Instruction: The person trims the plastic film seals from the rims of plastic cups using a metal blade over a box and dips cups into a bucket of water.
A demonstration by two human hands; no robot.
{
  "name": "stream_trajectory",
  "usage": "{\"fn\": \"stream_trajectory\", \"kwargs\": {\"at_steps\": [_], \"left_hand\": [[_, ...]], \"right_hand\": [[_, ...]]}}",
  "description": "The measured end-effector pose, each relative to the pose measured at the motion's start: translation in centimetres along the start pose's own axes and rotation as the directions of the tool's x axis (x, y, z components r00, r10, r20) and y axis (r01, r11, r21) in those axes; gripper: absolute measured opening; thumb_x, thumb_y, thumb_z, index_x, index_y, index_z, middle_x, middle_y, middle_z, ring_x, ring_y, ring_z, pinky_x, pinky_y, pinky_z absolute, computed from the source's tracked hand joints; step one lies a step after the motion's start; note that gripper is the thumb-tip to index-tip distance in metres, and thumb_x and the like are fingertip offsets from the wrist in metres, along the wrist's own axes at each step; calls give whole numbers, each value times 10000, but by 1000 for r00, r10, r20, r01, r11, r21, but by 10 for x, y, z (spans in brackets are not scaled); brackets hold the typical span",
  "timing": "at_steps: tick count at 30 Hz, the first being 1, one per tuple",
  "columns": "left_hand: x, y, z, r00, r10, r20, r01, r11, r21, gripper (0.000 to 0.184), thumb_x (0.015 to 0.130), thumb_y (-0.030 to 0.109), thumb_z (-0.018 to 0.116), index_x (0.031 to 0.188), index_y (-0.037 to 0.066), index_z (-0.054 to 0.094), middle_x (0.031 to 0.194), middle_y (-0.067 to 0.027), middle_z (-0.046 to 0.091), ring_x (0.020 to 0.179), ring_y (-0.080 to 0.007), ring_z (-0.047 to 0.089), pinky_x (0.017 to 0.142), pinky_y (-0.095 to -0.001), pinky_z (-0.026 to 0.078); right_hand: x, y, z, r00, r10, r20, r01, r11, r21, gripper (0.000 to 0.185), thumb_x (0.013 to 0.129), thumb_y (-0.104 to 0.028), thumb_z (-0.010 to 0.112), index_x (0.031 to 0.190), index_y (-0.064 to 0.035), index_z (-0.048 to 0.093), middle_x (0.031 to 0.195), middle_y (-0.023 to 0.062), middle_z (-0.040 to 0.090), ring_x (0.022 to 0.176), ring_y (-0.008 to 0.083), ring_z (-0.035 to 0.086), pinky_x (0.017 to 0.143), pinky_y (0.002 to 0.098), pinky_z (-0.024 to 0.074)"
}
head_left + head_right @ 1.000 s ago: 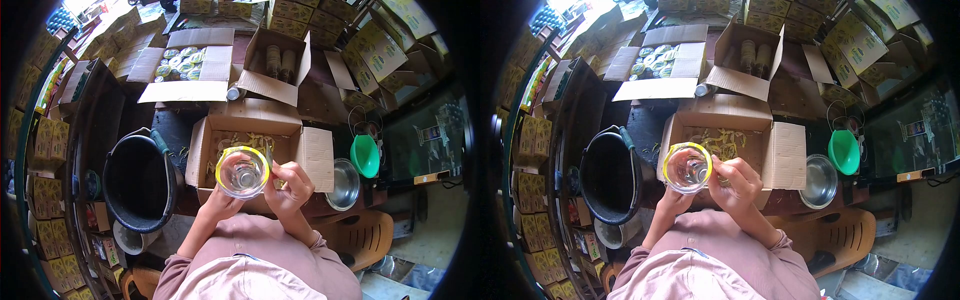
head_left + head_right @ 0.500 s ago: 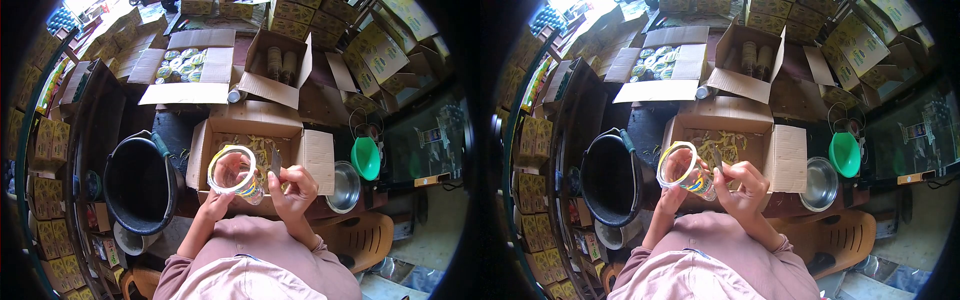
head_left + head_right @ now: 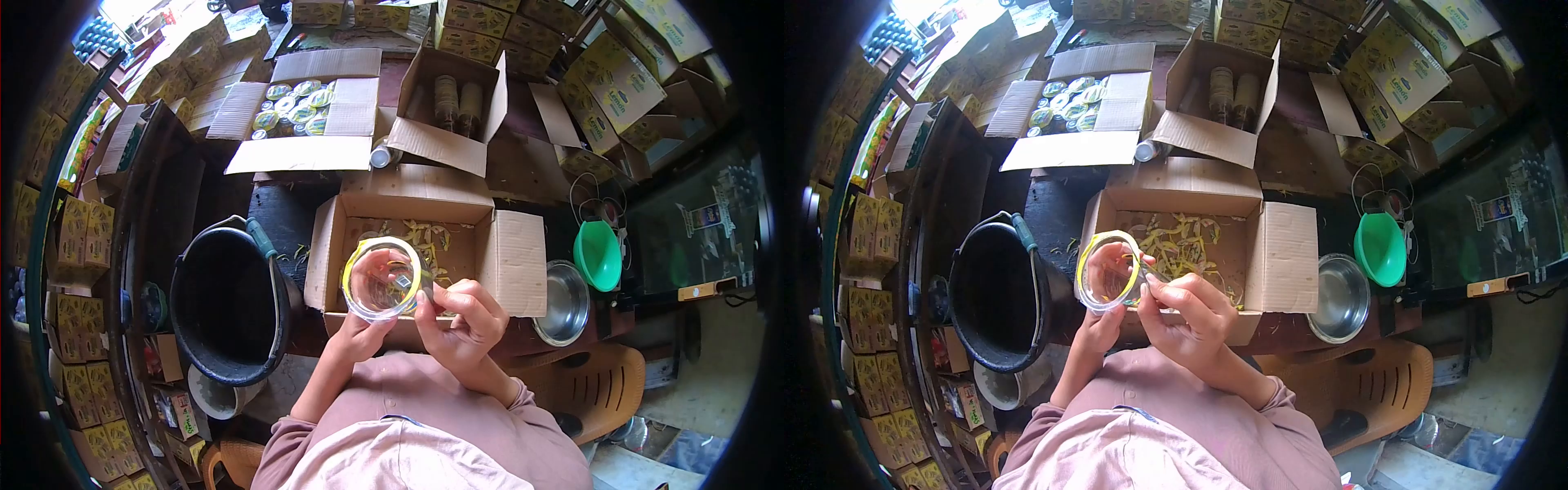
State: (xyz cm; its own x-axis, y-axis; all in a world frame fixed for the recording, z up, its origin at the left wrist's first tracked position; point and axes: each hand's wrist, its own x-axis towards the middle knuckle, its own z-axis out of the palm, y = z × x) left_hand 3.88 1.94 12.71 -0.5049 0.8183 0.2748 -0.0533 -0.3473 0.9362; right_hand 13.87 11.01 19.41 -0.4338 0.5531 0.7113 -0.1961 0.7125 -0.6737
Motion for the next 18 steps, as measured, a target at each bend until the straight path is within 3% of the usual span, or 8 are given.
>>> {"fn": "stream_trajectory", "kwargs": {"at_steps": [2, 5, 8, 18], "left_hand": [[0, 2, 1, 999, 44, 25, -44, 999, 20, 646, 774, 105, 583, 1291, -15, 214, 1226, -123, 341, 1139, -211, 363, 975, -341, 283], [0, 8, 4, 996, 80, 27, -82, 995, 64, 660, 756, 38, 591, 1291, -11, 209, 1219, -125, 346, 1129, -215, 373, 976, -338, 285], [1, 12, 4, 993, 106, 55, -111, 987, 120, 679, 755, 36, 599, 1298, -7, 195, 1222, -128, 349, 1134, -221, 376, 984, -336, 279], [1, 12, -1, 992, 100, 83, -117, 961, 251, 640, 761, 61, 598, 1280, -7, 231, 1213, -124, 361, 1120, -214, 390, 978, -329, 286]], "right_hand": [[0, 1, 0, 999, -51, -6, 51, 996, -75, 180, 633, 70, 693, 769, 5, 594, 631, 67, 546, 501, 113, 526, 425, 200, 394], [2, 3, 1, 992, -129, -13, 125, 978, -168, 196, 629, 70, 690, 790, 3, 601, 629, 68, 542, 498, 126, 529, 423, 206, 398], [2, 6, 0, 992, -126, -6, 123, 974, -193, 231, 605, 72, 680, 814, -12, 629, 629, 59, 546, 494, 142, 535, 442, 233, 438], [1, 13, 0, 996, -81, -23, 77, 987, -139, 199, 606, 64, 694, 775, -18, 630, 619, 64, 553, 497, 138, 537, 442, 226, 427]]}}
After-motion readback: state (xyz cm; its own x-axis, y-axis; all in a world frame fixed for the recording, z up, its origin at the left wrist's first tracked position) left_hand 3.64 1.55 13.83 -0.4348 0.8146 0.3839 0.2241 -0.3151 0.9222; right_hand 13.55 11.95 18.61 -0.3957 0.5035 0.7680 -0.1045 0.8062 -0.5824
